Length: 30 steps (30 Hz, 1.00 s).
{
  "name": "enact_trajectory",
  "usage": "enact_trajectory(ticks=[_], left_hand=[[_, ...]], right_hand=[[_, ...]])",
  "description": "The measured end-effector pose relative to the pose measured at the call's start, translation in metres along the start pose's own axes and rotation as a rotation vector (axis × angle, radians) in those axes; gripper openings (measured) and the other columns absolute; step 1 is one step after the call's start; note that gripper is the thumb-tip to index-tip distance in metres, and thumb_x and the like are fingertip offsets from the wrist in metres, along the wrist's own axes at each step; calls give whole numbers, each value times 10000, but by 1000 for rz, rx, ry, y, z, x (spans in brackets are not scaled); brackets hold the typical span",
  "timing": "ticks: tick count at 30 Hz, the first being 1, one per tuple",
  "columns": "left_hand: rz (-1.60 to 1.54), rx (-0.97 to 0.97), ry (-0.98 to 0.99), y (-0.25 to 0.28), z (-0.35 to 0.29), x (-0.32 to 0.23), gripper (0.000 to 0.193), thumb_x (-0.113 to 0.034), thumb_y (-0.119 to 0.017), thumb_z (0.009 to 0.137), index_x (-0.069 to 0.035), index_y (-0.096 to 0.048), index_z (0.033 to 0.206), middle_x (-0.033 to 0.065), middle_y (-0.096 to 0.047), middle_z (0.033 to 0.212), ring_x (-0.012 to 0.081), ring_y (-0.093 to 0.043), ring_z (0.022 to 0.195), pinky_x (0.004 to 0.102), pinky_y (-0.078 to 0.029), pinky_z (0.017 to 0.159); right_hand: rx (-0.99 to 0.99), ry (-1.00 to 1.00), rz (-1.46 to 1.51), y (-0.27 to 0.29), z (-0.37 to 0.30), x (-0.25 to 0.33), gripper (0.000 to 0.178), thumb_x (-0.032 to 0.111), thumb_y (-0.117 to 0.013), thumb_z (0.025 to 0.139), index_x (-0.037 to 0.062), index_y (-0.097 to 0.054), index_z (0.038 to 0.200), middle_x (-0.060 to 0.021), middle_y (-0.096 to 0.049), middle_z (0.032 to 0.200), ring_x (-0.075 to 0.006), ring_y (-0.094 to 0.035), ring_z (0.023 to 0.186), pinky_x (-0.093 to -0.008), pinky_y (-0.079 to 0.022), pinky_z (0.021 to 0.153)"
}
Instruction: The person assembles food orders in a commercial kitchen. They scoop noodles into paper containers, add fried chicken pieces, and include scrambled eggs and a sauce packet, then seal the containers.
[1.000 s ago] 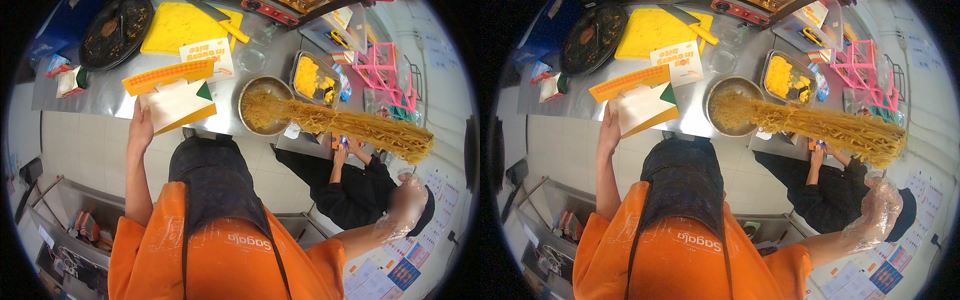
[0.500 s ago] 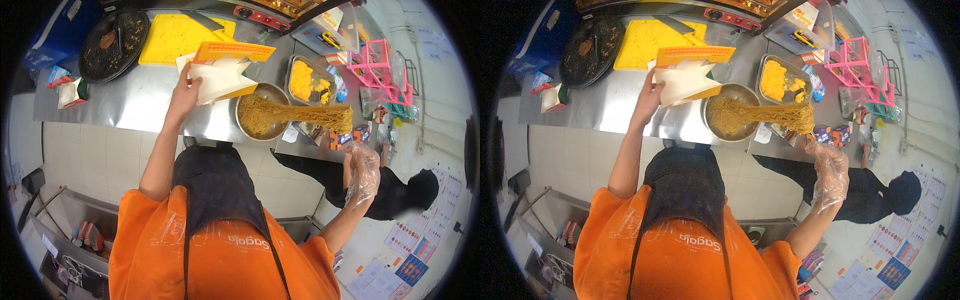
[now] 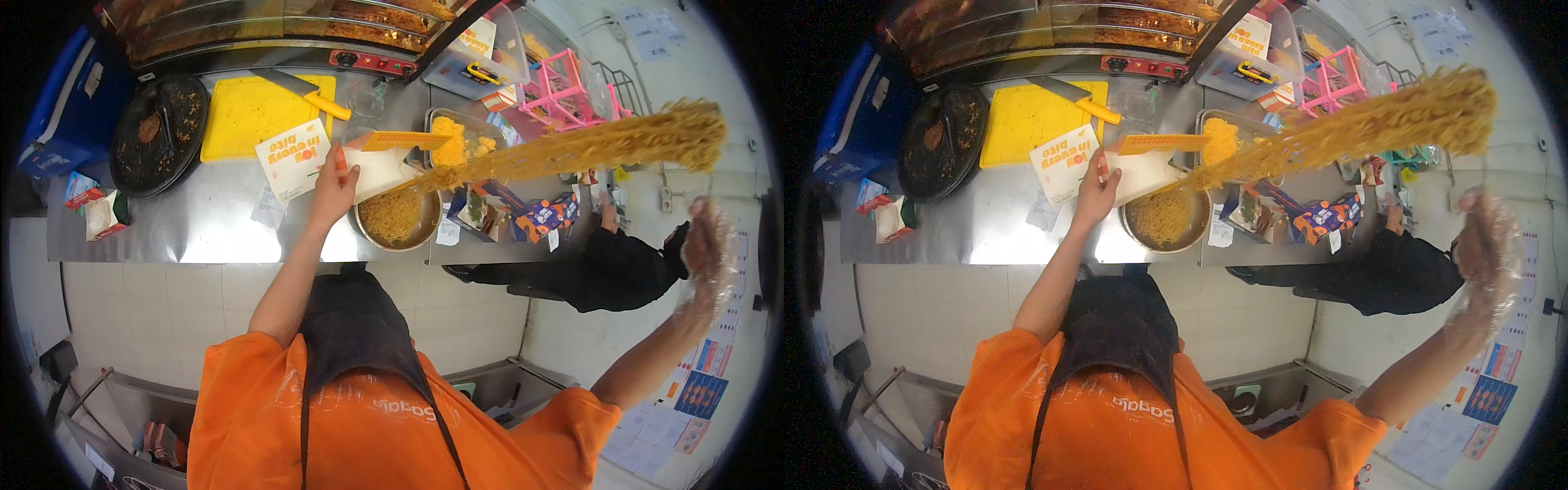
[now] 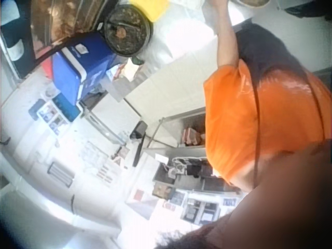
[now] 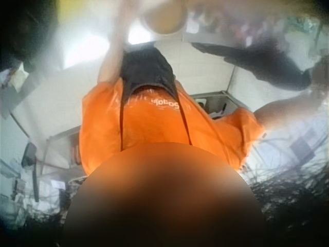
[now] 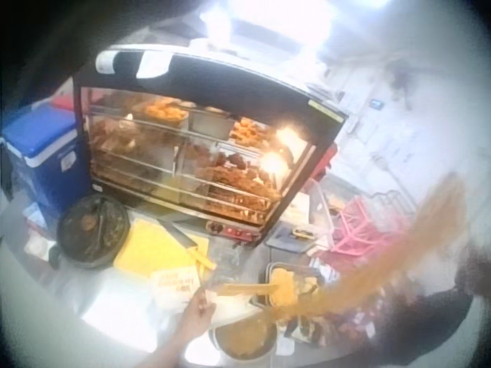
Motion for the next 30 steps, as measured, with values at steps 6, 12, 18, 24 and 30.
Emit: enact_trajectory(ticks=[6, 12, 18, 24, 30], left_hand=[[33, 54, -24, -29, -12, 2, 585, -241, -529, 984, -23, -336, 1492, 269, -555, 1334, 386, -628, 1128, 426, -467, 992], [-251, 100, 115, -34, -19, -11, 528, -219, -468, 1011, -23, -343, 1485, 235, -572, 1316, 331, -631, 1116, 374, -479, 953], [-298, 128, 213, -37, -23, -8, 490, -225, -373, 1032, -23, -355, 1477, 228, -580, 1303, 278, -599, 1125, 352, -472, 934], [-413, -32, 253, -34, -24, 0, 488, -240, -326, 1045, -12, -368, 1474, 201, -630, 1135, 199, -623, 849, 327, -494, 826], [-314, -48, 360, -29, -21, -8, 484, -247, -316, 1052, -8, -380, 1468, 189, -612, 1183, 213, -620, 963, 312, -484, 857]], right_hand=[[207, 213, -67, -12, -4, 36, 328, 412, -643, 941, 92, -677, 1008, 99, -343, 561, -37, -306, 462, -232, -212, 444], [346, 335, -160, -162, -81, -28, 226, 259, -606, 973, 71, -723, 1020, -111, -724, 985, -204, -648, 820, -340, -504, 775], [331, 323, -636, -345, -155, -71, 232, 210, -579, 944, 87, -675, 1115, -128, -633, 754, -281, -666, 719, -419, -527, 579], [281, 327, -621, -342, -211, -97, 402, 124, -620, 880, 134, -615, 1282, -93, -566, 748, -286, -631, 647, -413, -520, 536], [231, 266, -562, -319, -210, -113, 359, 120, -595, 910, 120, -645, 1265, -130, -592, 745, -319, -617, 597, -427, -519, 567]])
Point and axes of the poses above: each hand's wrist, its own z-axis towards the middle knuckle, its own y-axis out of the back of the hand, x = y × z, the point moved 1 cm from there along z, towards the middle knuckle
